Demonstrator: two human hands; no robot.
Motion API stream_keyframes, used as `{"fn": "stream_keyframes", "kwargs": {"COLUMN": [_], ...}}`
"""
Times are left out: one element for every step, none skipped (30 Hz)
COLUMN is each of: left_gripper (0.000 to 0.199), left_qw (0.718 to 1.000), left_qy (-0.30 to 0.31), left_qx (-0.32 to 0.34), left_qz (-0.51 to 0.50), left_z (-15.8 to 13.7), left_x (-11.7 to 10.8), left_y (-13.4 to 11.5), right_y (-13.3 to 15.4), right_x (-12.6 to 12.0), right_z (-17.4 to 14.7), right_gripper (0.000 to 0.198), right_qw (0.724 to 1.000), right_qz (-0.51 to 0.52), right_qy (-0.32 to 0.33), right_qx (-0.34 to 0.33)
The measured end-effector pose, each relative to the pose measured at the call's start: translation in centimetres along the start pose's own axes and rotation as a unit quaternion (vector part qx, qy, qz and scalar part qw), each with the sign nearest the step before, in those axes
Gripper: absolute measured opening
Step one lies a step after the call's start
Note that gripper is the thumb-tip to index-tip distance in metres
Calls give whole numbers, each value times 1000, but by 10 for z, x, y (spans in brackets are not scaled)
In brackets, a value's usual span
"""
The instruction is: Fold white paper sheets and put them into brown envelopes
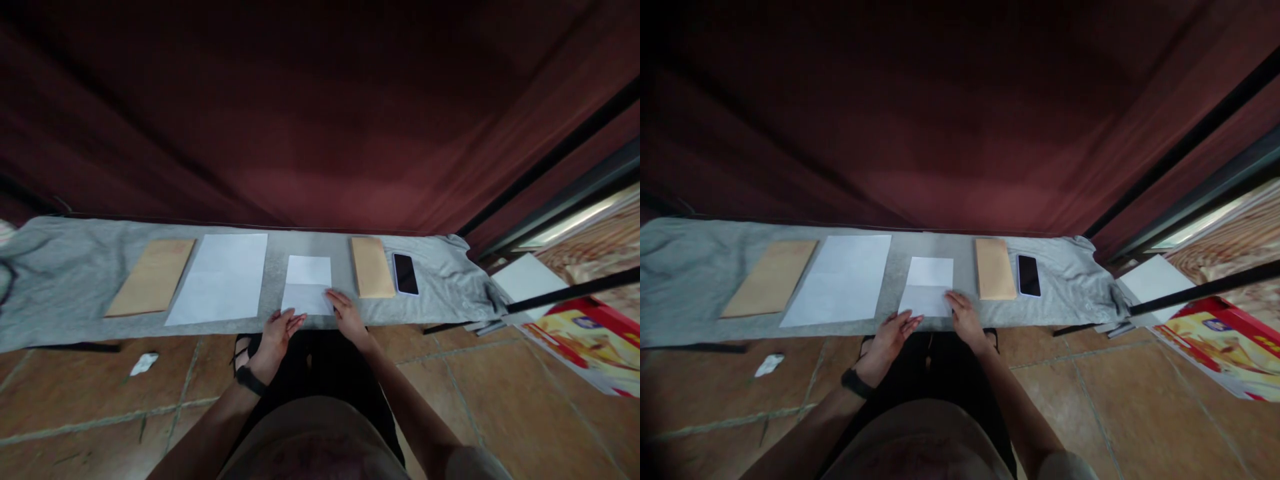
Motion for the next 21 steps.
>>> {"fn": "stream_keyframes", "kwargs": {"left_gripper": [22, 23, 23, 24, 24, 24, 24, 23, 23, 24, 26, 27, 28, 27, 31, 41, 54, 63, 66, 63, 58], "left_qw": [1000, 1000, 1000, 1000, 1000, 1000, 1000, 1000, 999, 998, 993, 981, 956, 920, 874, 820, 764, 711, 667, 633, 611], "left_qy": [9, 16, 20, 21, 17, 13, 11, 10, 7, -2, -14, -28, -39, -37, -10, 34, 89, 144, 187, 217, 235], "left_qx": [1, 3, 2, -3, -10, -18, -25, -27, -18, 6, 49, 114, 194, 278, 349, 405, 441, 460, 470, 473, 475], "left_qz": [-4, -10, -16, -20, -20, -16, -6, 9, 33, 66, 108, 158, 215, 274, 339, 403, 462, 512, 548, 572, 588], "left_z": [-2, -4, -6, -6, -6, -6, -6, -6, -7, -8, -9, -12, -16, -22, -26, -29, -29, -26, -22, -16, -9], "left_x": [-1, -1, -1, -1, -2, -3, -5, -8, -13, -20, -29, -36, -41, -42, -36, -27, -17, -8, -2, 2, 4], "left_y": [-1, -1, -1, 0, 3, 6, 10, 13, 15, 13, 8, -2, -15, -29, -40, -47, -49, -47, -45, -44, -42], "right_y": [3, 4, 5, 6, 7, 7, 8, 9, 9, 8, 8, 7, 7, 7, 7, 6, 6, 5, 4, 3, 2], "right_x": [-1, -3, -5, -8, -9, -10, -9, -8, -7, -6, -5, -4, -4, -4, -4, -4, -5, -5, -5, -5, -5], "right_z": [-8, -14, -16, -17, -16, -14, -13, -11, -10, -10, -9, -9, -10, -10, -10, -10, -9, -9, -9, -8, -7], "right_gripper": [71, 73, 74, 75, 76, 77, 78, 78, 77, 76, 75, 74, 73, 73, 72, 71, 70, 68, 67, 65, 64], "right_qw": [999, 998, 997, 997, 996, 995, 994, 993, 992, 991, 990, 990, 991, 991, 992, 992, 993, 994, 994, 995, 996], "right_qz": [-18, -32, -44, -53, -61, -67, -72, -77, -82, -86, -88, -89, -88, -86, -84, -81, -78, -74, -70, -64, -56], "right_qy": [16, 23, 26, 28, 31, 37, 47, 59, 68, 76, 80, 80, 78, 74, 69, 65, 62, 61, 61, 61, 62], "right_qx": [-29, -43, -52, -56, -59, -63, -68, -71, -72, -71, -70, -69, -69, -69, -68, -66, -62, -57, -52, -47, -44]}}
Point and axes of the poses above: each hand's wrist, its own z-axis towards the middle knuckle, its own x-axis out of the palm, y = z × x, the point moved 7 cm from there along z, towards the middle knuckle, and after that the axes turned 4 degrees about -y, right-handed, at the moved point
